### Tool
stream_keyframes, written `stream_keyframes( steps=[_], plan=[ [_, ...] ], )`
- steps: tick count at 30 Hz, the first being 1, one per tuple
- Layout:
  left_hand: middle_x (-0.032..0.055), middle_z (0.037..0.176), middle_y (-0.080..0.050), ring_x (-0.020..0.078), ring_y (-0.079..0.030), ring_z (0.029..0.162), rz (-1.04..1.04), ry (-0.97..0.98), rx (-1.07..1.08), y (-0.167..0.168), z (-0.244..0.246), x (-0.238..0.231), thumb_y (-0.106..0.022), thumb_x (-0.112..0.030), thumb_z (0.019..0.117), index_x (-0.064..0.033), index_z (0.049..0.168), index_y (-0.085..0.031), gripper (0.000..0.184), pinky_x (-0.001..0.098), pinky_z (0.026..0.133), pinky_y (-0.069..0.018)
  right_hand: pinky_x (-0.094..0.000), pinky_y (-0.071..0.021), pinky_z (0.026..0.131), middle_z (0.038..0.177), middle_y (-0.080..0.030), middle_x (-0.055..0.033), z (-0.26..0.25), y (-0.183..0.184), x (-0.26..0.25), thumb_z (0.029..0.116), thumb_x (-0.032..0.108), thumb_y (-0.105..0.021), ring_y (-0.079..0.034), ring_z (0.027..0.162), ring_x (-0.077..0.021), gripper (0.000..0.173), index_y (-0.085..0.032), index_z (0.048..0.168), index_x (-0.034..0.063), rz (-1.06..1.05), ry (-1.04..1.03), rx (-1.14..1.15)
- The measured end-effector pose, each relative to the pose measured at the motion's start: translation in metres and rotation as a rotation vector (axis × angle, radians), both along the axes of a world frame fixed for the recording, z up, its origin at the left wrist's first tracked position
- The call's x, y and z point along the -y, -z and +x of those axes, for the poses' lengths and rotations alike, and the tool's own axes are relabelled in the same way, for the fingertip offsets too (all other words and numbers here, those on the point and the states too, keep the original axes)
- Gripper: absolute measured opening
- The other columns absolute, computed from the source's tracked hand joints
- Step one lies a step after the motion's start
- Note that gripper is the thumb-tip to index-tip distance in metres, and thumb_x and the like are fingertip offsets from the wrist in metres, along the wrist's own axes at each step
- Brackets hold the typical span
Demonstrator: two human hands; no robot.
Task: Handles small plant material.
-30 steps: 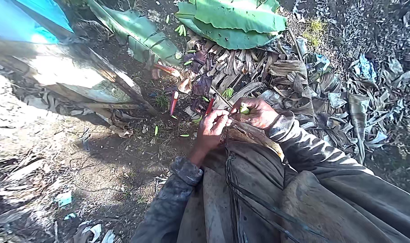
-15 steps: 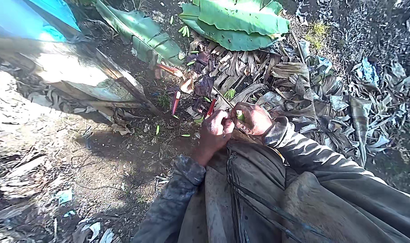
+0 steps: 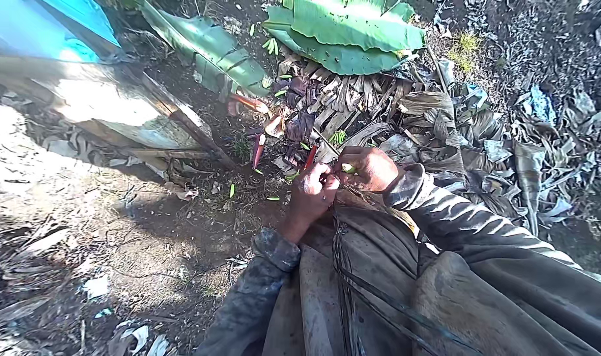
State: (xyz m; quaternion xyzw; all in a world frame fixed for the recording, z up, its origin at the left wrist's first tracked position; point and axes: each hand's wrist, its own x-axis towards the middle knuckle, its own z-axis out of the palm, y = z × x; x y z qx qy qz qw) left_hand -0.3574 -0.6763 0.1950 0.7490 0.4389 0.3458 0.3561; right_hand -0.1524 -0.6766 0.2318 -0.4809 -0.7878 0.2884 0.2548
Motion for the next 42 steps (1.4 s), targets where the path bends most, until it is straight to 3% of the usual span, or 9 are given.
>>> stream_keyframes(
  steps=[3,13,23,26,28,31,33,36,42],
  plan=[
    [0.0004,0.083,-0.067,0.0082,-0.064,0.069,0.019,-0.002,0.018,0.001,-0.004,0.000,-0.063,-0.017,0.0920,-0.0117,0.095,-0.066,0.007,0.0299,0.061,-0.0573,-0.0464,-0.0585,0.072,0.100,-0.071,-0.0096,0.000,-0.002,-0.001,0.0886,0.022,-0.067,-0.069,0.083,-0.0219,0.022,-0.076,0.102,0.0068,-0.032,-0.001,-0.004],
    [0.0010,0.082,-0.066,0.0089,-0.063,0.067,0.004,0.020,0.033,-0.003,-0.008,-0.001,-0.065,-0.017,0.0910,-0.0113,0.092,-0.066,0.006,0.0307,0.060,-0.0566,-0.0442,-0.0526,0.062,0.084,-0.064,-0.0066,-0.007,-0.009,-0.007,0.0852,0.020,-0.067,-0.062,0.072,-0.0199,0.013,-0.069,0.086,0.0066,-0.091,-0.020,0.015],
    [0.0015,0.079,-0.064,0.0097,-0.061,0.063,-0.110,-0.002,0.079,0.001,-0.012,0.005,-0.057,-0.022,0.0941,-0.0112,0.098,-0.064,0.014,0.0299,0.055,-0.0539,-0.0389,-0.0528,0.062,0.080,-0.066,-0.0080,-0.029,0.013,0.007,0.0857,0.018,-0.062,-0.062,0.070,-0.0165,0.015,-0.067,0.086,0.0042,0.018,0.210,-0.184],
    [0.0012,0.079,-0.063,0.0116,-0.059,0.062,-0.221,0.002,0.085,0.003,-0.013,0.008,-0.055,-0.022,0.0948,-0.0126,0.098,-0.064,0.014,0.0318,0.054,-0.0522,-0.0288,-0.0482,0.055,0.070,-0.060,-0.0001,-0.034,0.016,0.012,0.0870,0.014,-0.061,-0.055,0.060,-0.0068,0.008,-0.064,0.086,0.0066,-0.146,0.294,-0.346],
    [0.0022,0.081,-0.066,0.0133,-0.063,0.063,-0.329,0.005,0.153,0.008,-0.014,0.010,-0.053,-0.024,0.0965,-0.0129,0.101,-0.065,0.016,0.0342,0.056,-0.0558,-0.0291,-0.0492,0.052,0.065,-0.061,0.0024,-0.034,0.014,0.013,0.0874,0.015,-0.061,-0.057,0.054,-0.0063,0.008,-0.065,0.089,0.0086,-0.364,0.332,-0.463],
    [0.0057,0.086,-0.068,0.0177,-0.068,0.065,-0.449,0.009,0.342,0.016,-0.017,0.011,-0.054,-0.021,0.0986,-0.0115,0.104,-0.063,0.014,0.0366,0.058,-0.0608,-0.0245,-0.0511,0.048,0.066,-0.067,-0.0007,-0.030,0.016,0.012,0.0955,0.018,-0.062,-0.060,0.051,-0.0076,0.014,-0.066,0.099,0.0048,-0.595,0.314,-0.733],
    [0.0062,0.086,-0.069,0.0180,-0.068,0.065,-0.470,-0.002,0.389,0.016,-0.018,0.012,-0.055,-0.019,0.0997,-0.0117,0.106,-0.063,0.013,0.0354,0.058,-0.0604,-0.0246,-0.0513,0.047,0.069,-0.070,-0.0042,-0.028,0.016,0.013,0.0964,0.020,-0.061,-0.061,0.051,-0.0094,0.022,-0.067,0.107,0.0014,-0.666,0.329,-0.821],
    [0.0055,0.088,-0.069,0.0175,-0.067,0.065,-0.468,-0.012,0.391,0.015,-0.018,0.012,-0.054,-0.021,0.1004,-0.0122,0.106,-0.063,0.013,0.0348,0.058,-0.0601,-0.0253,-0.0525,0.050,0.071,-0.070,-0.0048,-0.031,0.012,0.013,0.0913,0.013,-0.067,-0.061,0.053,-0.0101,0.022,-0.070,0.109,-0.0004,-0.687,0.338,-0.783],
    [0.0035,0.096,-0.071,0.0150,-0.067,0.071,-0.453,-0.005,0.253,0.010,-0.021,0.010,-0.060,-0.022,0.0971,-0.0147,0.115,-0.067,0.020,0.0349,0.063,-0.0596,-0.0247,-0.0522,0.052,0.068,-0.068,-0.0014,-0.033,0.007,0.011,0.0907,0.010,-0.069,-0.060,0.054,-0.0074,0.009,-0.072,0.094,0.0029,-0.637,0.328,-0.622]
  ],
)
